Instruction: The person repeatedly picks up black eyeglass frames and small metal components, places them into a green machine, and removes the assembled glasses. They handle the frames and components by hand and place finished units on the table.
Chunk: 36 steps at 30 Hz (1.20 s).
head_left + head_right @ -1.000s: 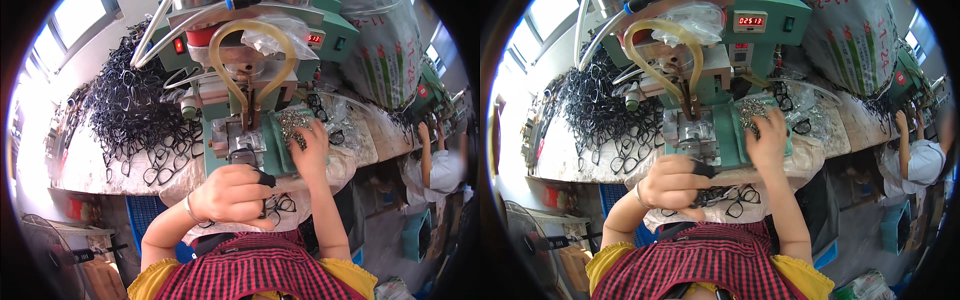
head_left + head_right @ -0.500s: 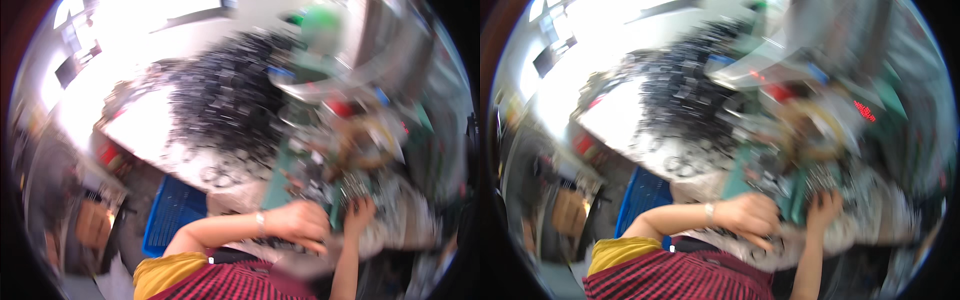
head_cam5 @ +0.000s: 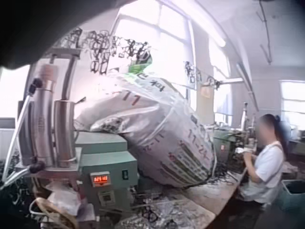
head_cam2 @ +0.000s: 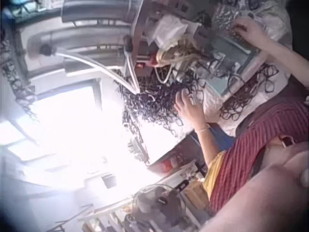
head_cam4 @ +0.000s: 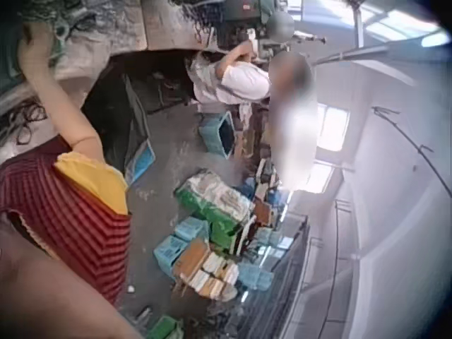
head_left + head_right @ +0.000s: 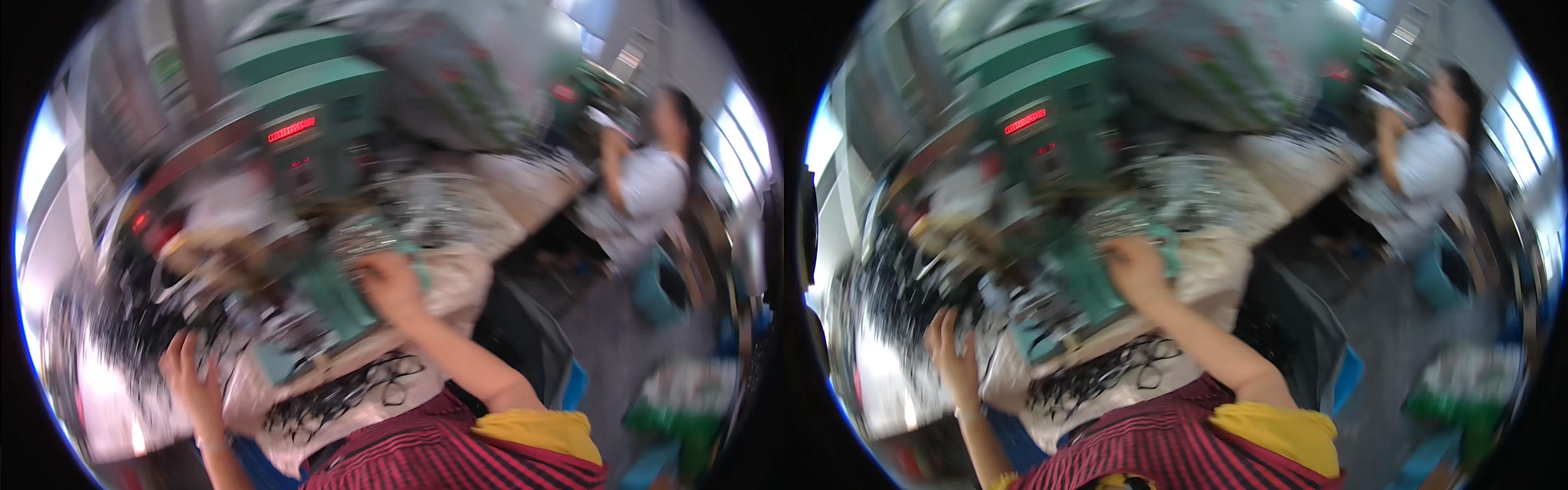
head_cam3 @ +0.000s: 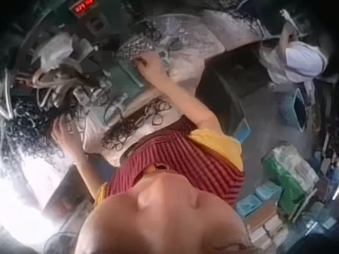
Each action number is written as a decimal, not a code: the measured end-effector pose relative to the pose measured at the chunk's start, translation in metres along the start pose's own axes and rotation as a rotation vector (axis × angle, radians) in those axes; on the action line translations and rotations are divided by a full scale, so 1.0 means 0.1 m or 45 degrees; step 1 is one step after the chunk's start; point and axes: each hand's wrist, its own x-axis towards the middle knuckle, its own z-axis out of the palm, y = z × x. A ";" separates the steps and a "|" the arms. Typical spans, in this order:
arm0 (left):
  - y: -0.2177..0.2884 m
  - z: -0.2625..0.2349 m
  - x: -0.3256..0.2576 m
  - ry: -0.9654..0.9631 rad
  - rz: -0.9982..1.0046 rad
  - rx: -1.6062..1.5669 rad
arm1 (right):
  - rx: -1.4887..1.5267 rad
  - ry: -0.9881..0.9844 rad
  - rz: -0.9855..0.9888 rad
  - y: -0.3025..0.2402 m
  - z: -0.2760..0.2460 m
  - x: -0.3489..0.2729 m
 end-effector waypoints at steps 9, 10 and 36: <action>-1.17 1.12 -0.24 0.000 0.158 0.272 | 0.249 0.076 -0.015 -0.08 -0.18 0.03; -1.11 1.10 -0.21 -0.013 0.079 0.076 | 0.165 0.093 -0.001 -0.02 -0.30 -0.03; 0.47 0.26 -0.26 0.165 -0.808 -2.226 | 0.859 -0.319 0.225 -1.01 0.37 0.05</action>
